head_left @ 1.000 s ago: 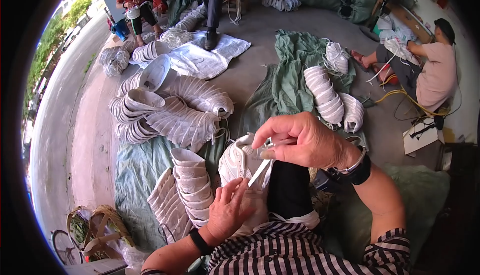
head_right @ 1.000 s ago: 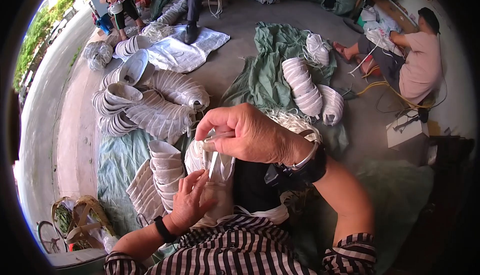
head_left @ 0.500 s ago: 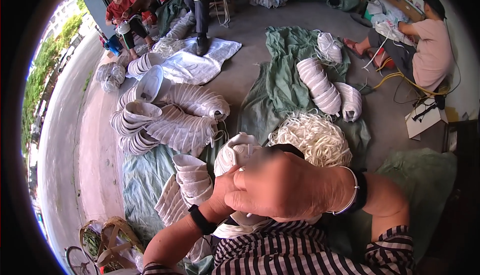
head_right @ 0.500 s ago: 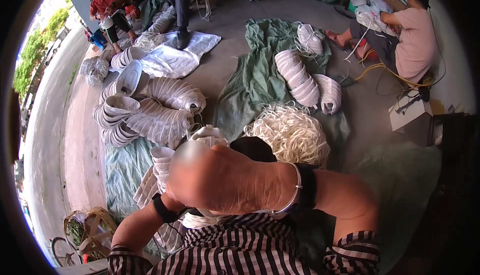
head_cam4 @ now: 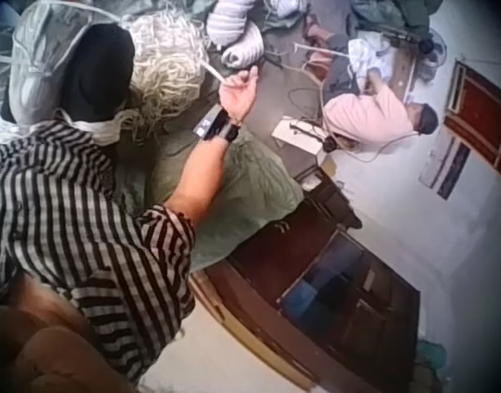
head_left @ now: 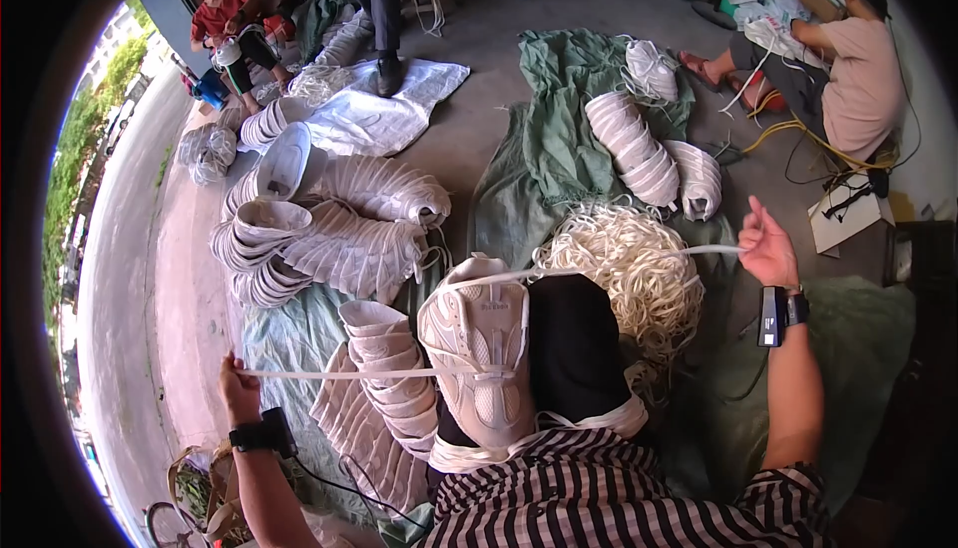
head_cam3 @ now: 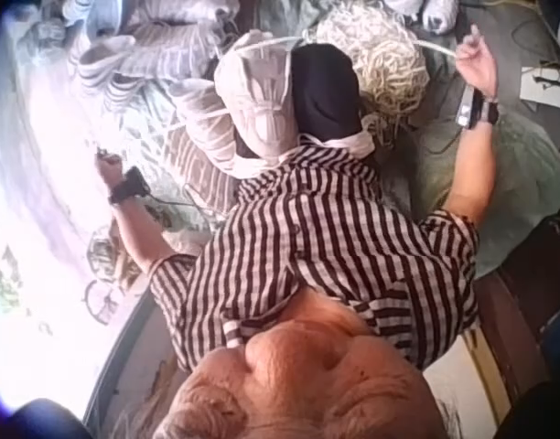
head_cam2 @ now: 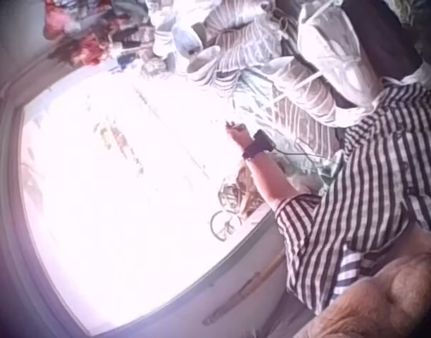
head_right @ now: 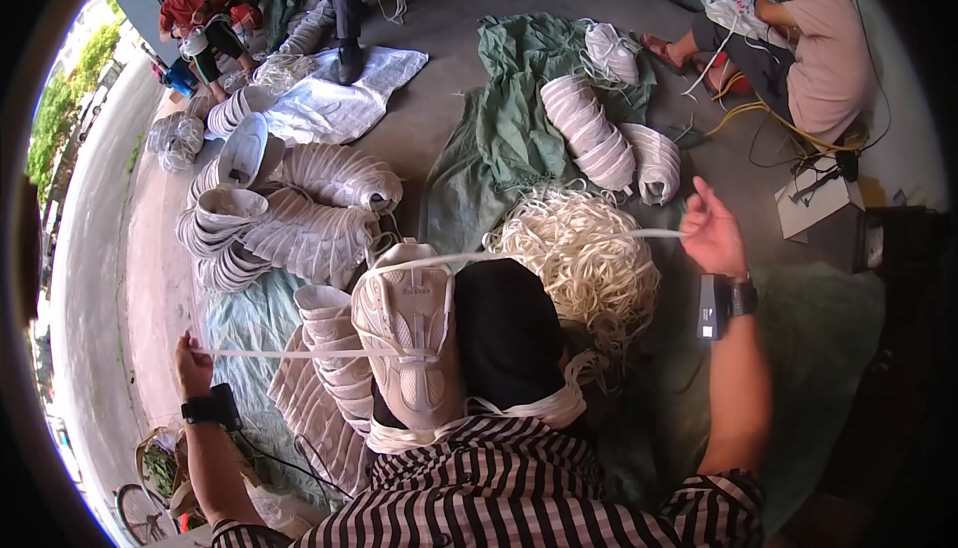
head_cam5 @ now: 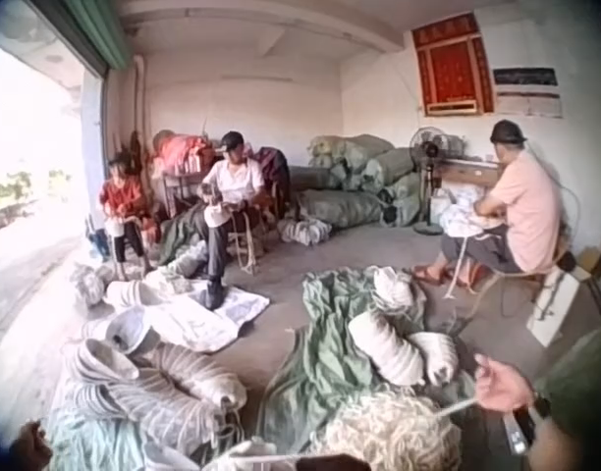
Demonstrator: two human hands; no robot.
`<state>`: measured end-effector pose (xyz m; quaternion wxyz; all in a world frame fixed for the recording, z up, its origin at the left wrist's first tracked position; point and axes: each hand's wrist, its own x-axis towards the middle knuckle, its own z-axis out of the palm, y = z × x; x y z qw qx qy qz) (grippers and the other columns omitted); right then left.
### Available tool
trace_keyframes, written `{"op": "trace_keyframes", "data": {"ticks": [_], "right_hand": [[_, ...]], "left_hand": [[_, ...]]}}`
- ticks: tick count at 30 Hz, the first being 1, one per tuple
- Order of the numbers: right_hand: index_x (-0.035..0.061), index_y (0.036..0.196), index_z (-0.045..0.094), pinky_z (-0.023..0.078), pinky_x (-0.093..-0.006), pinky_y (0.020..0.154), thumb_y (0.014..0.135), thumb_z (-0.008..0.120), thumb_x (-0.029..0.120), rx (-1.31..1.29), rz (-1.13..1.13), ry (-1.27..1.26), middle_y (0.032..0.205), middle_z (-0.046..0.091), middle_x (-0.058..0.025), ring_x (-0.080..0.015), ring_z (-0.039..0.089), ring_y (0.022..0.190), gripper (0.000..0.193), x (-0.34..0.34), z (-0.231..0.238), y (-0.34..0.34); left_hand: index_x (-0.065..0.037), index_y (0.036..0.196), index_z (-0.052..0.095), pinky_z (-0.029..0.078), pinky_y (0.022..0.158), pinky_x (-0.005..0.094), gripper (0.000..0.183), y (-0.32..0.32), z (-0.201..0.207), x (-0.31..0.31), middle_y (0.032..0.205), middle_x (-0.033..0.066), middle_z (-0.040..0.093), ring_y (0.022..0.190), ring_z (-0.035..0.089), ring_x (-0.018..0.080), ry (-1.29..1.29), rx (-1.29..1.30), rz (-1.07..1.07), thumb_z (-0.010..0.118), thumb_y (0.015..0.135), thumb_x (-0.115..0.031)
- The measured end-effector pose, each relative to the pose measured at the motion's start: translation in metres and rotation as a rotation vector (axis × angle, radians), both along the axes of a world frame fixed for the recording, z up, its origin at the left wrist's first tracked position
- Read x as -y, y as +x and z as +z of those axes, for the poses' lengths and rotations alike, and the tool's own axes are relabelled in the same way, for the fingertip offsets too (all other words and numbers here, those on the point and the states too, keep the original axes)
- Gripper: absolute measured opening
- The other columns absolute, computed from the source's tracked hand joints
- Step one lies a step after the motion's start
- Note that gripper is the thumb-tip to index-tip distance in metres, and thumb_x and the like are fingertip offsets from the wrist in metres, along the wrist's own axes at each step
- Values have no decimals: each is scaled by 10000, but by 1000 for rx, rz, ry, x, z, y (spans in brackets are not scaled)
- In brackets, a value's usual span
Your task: Insert and thread white laces through the eyelets of cream-colored shoes.
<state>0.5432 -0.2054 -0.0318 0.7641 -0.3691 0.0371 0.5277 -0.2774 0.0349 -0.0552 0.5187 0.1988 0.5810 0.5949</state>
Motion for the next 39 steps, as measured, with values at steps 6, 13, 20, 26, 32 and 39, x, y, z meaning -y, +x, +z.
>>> {"op": "trace_keyframes", "data": {"ticks": [6,13,20,26,32,39], "right_hand": [[195,611,434,237,-259,346,885,574,305,405,-369,-474,454,331,51,-93,297,355,327,159,-39,176],[100,948,588,350,-298,428,836,540,329,711,21,-911,587,469,13,-111,379,435,260,89,-99,85],[1,1079,486,448,-203,508,870,522,49,1057,785,-86,731,633,-82,-103,607,579,217,-63,13,-230],[23,772,557,479,-294,537,816,629,88,1506,801,48,670,613,-86,-188,620,593,107,-43,-1,-282],[63,757,584,482,-382,579,779,632,157,1824,796,33,727,617,-86,-293,616,681,108,-39,-11,-286],[76,736,525,484,-367,537,760,582,105,1995,703,120,666,580,-69,-265,611,628,68,-37,-14,-296]], "left_hand": [[-131,753,505,332,421,212,170,-176,-31,29,599,-27,480,471,389,81,-66,-40,350,482,890,-227],[-186,873,527,293,382,224,161,-204,-38,53,628,-69,474,460,381,64,-201,-231,354,435,910,-312],[-62,718,528,285,417,208,299,216,11,62,549,-43,437,453,340,27,150,-561,-586,481,952,-242],[-12,913,538,441,552,251,95,313,38,128,634,45,555,565,524,109,365,-697,-896,474,924,-82],[-10,858,598,451,634,278,133,296,29,137,721,86,573,679,559,171,287,-837,-1259,585,876,-140],[2,826,606,430,634,301,150,294,24,135,739,89,523,688,522,204,421,-739,-1123,600,859,-145]]}}
